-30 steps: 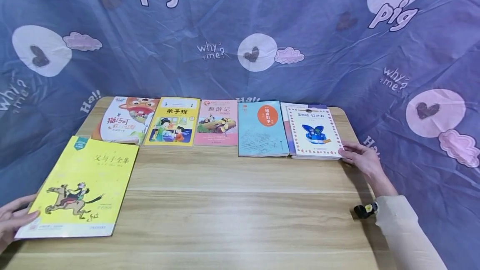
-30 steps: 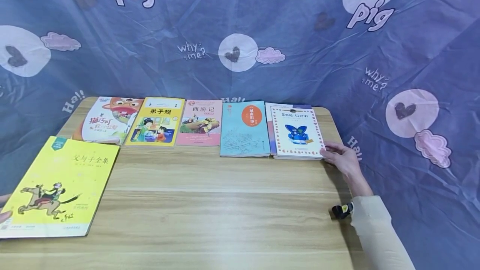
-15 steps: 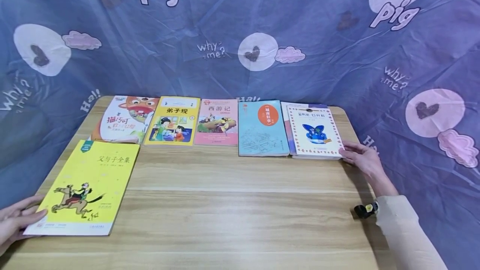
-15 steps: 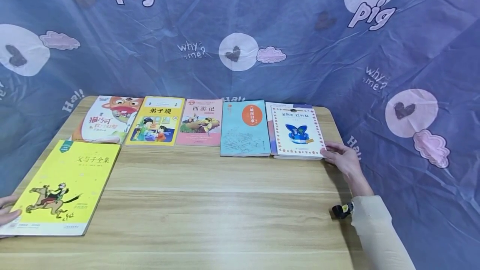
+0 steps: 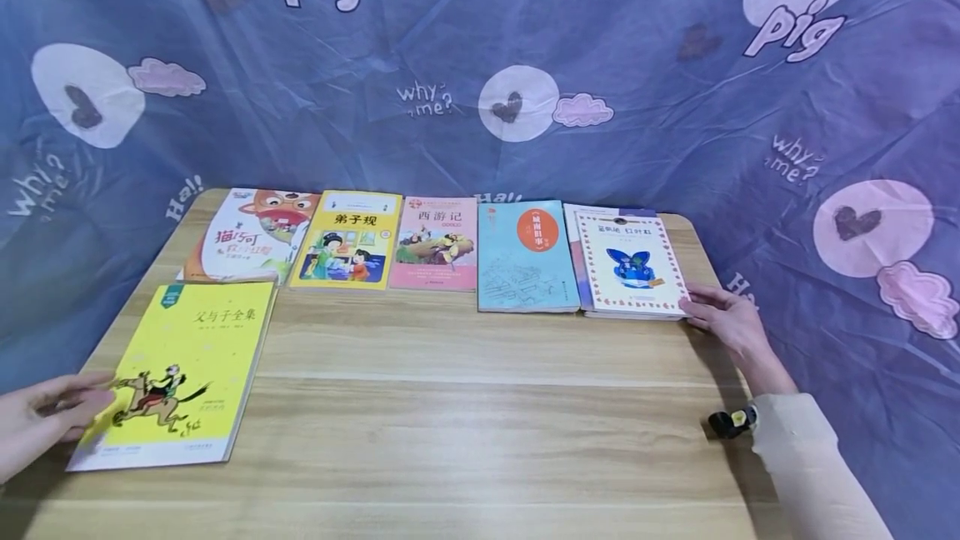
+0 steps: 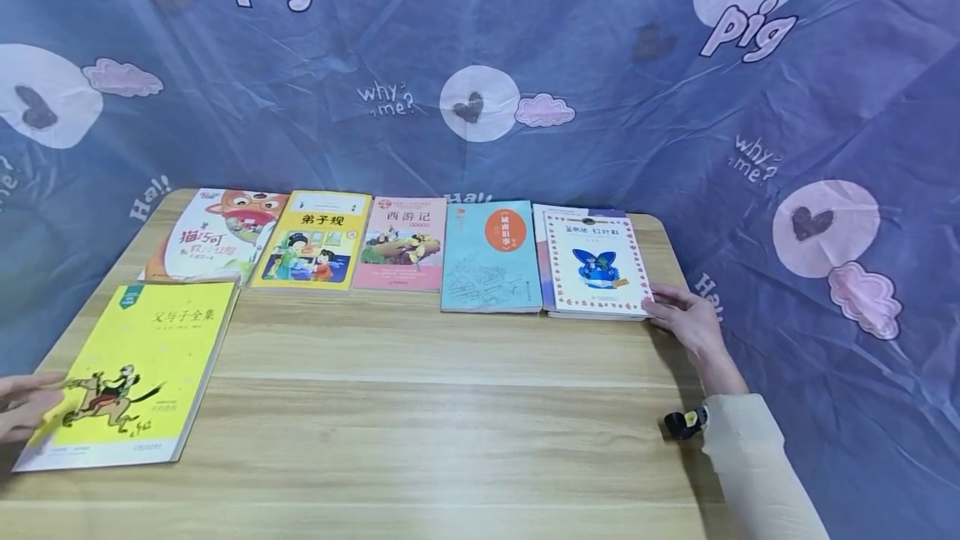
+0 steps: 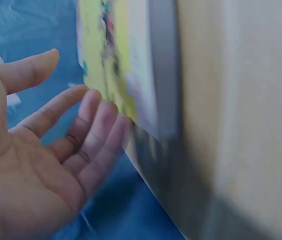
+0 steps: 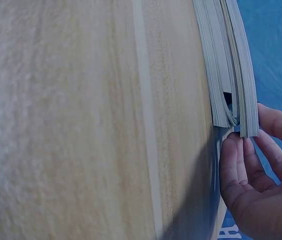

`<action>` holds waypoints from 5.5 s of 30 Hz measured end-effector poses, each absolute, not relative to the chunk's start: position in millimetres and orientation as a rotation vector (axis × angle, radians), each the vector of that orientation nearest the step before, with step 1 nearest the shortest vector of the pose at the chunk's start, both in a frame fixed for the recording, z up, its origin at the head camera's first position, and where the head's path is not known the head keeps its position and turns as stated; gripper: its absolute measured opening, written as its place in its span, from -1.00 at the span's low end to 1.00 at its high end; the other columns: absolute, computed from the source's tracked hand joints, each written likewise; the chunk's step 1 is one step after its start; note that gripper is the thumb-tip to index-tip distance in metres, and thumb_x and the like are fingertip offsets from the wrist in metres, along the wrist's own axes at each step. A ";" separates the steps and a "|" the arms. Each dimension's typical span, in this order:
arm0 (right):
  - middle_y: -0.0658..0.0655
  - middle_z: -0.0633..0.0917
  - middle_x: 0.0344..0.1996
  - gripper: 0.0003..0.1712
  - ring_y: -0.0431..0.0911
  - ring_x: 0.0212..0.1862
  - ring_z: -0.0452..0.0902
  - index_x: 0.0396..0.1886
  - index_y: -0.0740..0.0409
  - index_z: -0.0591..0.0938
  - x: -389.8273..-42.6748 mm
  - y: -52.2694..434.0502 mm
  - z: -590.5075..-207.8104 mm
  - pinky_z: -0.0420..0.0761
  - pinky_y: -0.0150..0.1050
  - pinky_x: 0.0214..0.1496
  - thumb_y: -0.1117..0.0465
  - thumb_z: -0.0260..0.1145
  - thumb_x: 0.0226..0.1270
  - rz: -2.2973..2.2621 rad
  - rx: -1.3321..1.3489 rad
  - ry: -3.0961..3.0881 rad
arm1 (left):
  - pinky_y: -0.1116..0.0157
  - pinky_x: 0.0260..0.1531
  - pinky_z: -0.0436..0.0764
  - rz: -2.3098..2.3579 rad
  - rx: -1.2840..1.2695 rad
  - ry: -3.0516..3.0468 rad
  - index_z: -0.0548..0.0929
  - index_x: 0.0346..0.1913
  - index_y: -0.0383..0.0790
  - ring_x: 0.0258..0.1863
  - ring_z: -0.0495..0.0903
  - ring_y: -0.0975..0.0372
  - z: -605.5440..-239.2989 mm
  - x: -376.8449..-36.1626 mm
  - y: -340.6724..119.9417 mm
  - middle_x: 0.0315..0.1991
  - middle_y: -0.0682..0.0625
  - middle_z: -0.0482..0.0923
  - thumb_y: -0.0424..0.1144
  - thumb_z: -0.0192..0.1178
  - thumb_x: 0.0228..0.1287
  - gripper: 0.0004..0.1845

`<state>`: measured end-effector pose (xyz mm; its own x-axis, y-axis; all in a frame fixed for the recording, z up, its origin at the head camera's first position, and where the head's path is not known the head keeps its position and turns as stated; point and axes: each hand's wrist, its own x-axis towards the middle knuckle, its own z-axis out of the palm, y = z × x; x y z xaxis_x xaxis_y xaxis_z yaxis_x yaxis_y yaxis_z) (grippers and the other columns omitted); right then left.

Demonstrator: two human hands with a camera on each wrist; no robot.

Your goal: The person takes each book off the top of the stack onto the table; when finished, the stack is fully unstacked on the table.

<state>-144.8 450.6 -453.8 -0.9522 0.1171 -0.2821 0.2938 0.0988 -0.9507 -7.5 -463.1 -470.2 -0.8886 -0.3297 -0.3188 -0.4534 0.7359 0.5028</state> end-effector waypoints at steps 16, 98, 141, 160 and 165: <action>-0.31 0.80 -0.30 -0.68 -0.40 -0.26 0.74 -0.03 -0.22 0.77 -143.4 451.1 -451.4 0.82 -0.51 -0.17 0.32 0.48 0.39 -1.947 0.421 2.225 | 0.38 -0.16 0.87 1.540 -0.116 2.567 0.38 0.50 -0.43 -0.21 0.77 0.41 -424.6 -73.3 -286.5 -0.11 0.30 0.69 -0.09 0.23 0.58 -0.36; -0.41 0.77 -0.34 -0.71 -0.48 -0.27 0.71 0.09 -0.17 0.72 -146.4 448.7 -446.4 0.80 -0.52 -0.18 0.21 0.47 0.44 -1.727 0.419 2.372 | 0.13 0.08 0.86 2.148 -0.181 1.616 0.47 0.42 -0.39 0.06 0.79 -0.04 -441.9 -194.5 155.9 0.21 -0.21 0.69 -0.52 0.38 0.29 -0.37; -0.32 0.80 -0.28 -0.63 -0.44 -0.26 0.73 0.06 -0.18 0.71 -143.5 450.2 -456.4 0.79 -0.54 -0.18 0.39 0.40 0.45 -1.955 0.370 2.236 | 0.16 -0.11 0.91 2.048 -0.048 1.609 0.46 0.45 -0.13 -0.10 0.80 0.05 -441.9 -190.9 74.8 0.18 -0.23 0.67 -0.60 0.31 0.28 -0.30; -0.34 0.78 -0.30 -0.59 -0.43 -0.27 0.72 0.20 -0.03 0.65 -143.8 449.2 -455.8 0.80 -0.53 -0.21 0.34 0.44 0.42 -1.889 0.411 2.290 | 0.19 -0.10 0.90 2.023 -0.007 1.622 0.35 0.55 -0.11 -0.16 0.82 0.19 -431.7 -153.6 -29.2 0.37 -0.33 0.56 -0.59 0.21 0.36 -0.26; -0.33 0.78 -0.30 -0.58 -0.44 -0.28 0.71 0.23 0.00 0.64 -144.1 448.3 -454.3 0.80 -0.53 -0.21 0.34 0.44 0.43 -1.902 0.428 2.273 | 0.20 -0.08 0.89 2.032 0.016 1.640 0.30 0.58 -0.13 -0.11 0.82 0.19 -424.2 -140.6 -61.5 0.44 -0.35 0.49 -0.58 0.19 0.38 -0.25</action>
<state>-144.1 448.3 -454.3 -0.9486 0.1226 -0.2917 0.3088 0.1572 -0.9381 -140.6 -61.5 -424.2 -0.8624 0.4011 -0.3087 -0.3865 -0.1281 0.9133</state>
